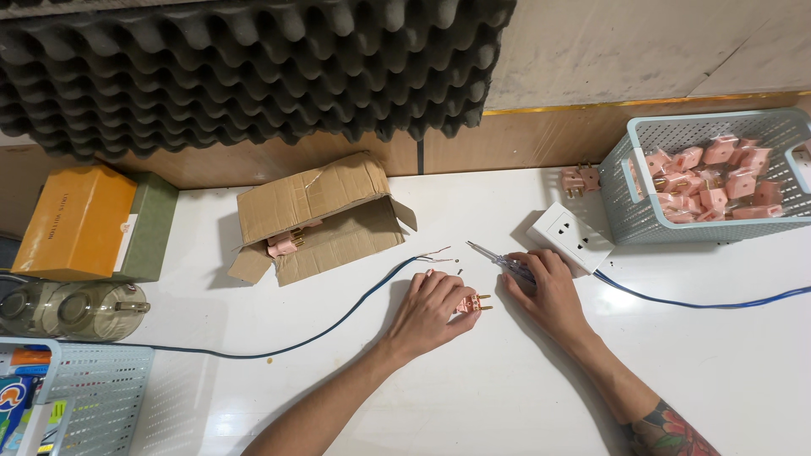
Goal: The person assembles a power plug by inserting metal pins into a plastic housing, securing them with a screwdriver, and closing the plug case.
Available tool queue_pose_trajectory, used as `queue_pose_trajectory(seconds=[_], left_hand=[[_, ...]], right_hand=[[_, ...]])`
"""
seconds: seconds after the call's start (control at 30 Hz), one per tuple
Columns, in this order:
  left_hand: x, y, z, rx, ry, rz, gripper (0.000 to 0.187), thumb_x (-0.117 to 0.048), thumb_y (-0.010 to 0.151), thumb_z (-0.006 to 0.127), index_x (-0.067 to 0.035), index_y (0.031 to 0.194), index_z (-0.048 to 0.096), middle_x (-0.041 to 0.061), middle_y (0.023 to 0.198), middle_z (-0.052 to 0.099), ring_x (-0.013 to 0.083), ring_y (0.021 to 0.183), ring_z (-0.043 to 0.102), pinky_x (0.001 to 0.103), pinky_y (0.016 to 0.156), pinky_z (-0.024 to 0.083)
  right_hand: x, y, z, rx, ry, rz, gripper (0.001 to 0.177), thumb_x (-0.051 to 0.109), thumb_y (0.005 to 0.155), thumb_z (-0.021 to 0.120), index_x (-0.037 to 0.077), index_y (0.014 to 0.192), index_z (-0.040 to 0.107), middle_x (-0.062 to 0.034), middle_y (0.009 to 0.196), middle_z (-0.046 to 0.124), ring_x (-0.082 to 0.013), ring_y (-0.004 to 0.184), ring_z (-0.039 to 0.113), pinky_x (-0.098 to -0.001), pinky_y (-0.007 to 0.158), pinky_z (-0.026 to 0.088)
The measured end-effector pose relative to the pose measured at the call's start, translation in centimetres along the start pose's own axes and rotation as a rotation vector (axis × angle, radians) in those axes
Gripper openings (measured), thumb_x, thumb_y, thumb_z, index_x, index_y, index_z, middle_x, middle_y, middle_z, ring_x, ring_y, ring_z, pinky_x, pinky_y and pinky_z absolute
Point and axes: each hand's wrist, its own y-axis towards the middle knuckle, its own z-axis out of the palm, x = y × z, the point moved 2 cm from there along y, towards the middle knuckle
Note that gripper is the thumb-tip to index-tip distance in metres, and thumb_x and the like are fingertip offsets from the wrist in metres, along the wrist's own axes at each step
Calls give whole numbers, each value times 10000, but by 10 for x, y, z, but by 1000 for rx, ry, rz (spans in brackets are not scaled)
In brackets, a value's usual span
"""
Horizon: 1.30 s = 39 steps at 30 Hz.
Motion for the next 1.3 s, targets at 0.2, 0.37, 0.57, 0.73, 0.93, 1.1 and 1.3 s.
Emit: queue_pose_trajectory(seconds=[0.2, 0.37, 0.57, 0.73, 0.93, 1.1, 1.3], left_hand=[[3, -3, 4, 1, -10, 4, 293, -419, 1095, 718, -174, 1246, 775, 39, 1064, 669, 239, 1081, 669, 415, 882, 508], [2, -2, 4, -8, -12, 12, 287, -419, 1094, 724, -174, 1235, 776, 41, 1057, 669, 241, 1078, 670, 412, 873, 509], [3, -2, 3, 8, -5, 17, 284, -421, 1097, 723, -178, 1235, 773, 37, 1055, 670, 237, 1076, 671, 408, 872, 511], [3, -3, 4, 35, -31, 17, 296, -425, 1103, 720, -171, 1243, 779, 48, 1054, 678, 244, 1080, 676, 417, 875, 515], [4, 2, 6, 46, -34, 4, 312, -444, 1116, 709, -170, 1243, 783, 54, 1055, 685, 246, 1088, 680, 421, 882, 516], [1, -2, -2, -19, -15, 27, 273, -430, 1079, 747, -182, 1188, 783, 32, 1041, 677, 232, 1058, 682, 407, 862, 518], [1, 1, -2, -44, 24, 45, 263, -421, 1059, 762, -191, 1185, 781, 18, 1047, 666, 226, 1053, 674, 393, 850, 506]], right_hand=[[-4, -1, 1, 11, -6, -8, 442, 500, 1044, 789, 187, 1355, 804, -85, 1101, 702, -274, 1091, 734, -405, 990, 592], [-14, 0, 10, -8, -17, -18, 451, 529, 1031, 797, 213, 1353, 794, -57, 1089, 689, -266, 1087, 726, -408, 981, 597], [-9, -1, 8, 17, -19, -3, 445, 534, 1036, 787, 212, 1342, 801, -71, 1095, 700, -255, 1082, 729, -388, 972, 597], [-7, -2, 5, 27, -26, 8, 443, 529, 1037, 787, 207, 1341, 804, -72, 1106, 706, -246, 1084, 727, -375, 959, 597], [-12, 4, 6, 36, -32, 19, 456, 542, 1031, 784, 204, 1336, 815, -91, 1114, 727, -247, 1084, 732, -366, 956, 597], [-9, 1, 9, -12, 14, -26, 425, 498, 1019, 818, 210, 1329, 778, -72, 1077, 671, -293, 1066, 724, -419, 978, 596], [-11, 1, 10, -13, 42, -9, 421, 504, 1035, 812, 205, 1331, 787, -62, 1071, 661, -272, 1038, 712, -415, 974, 582]])
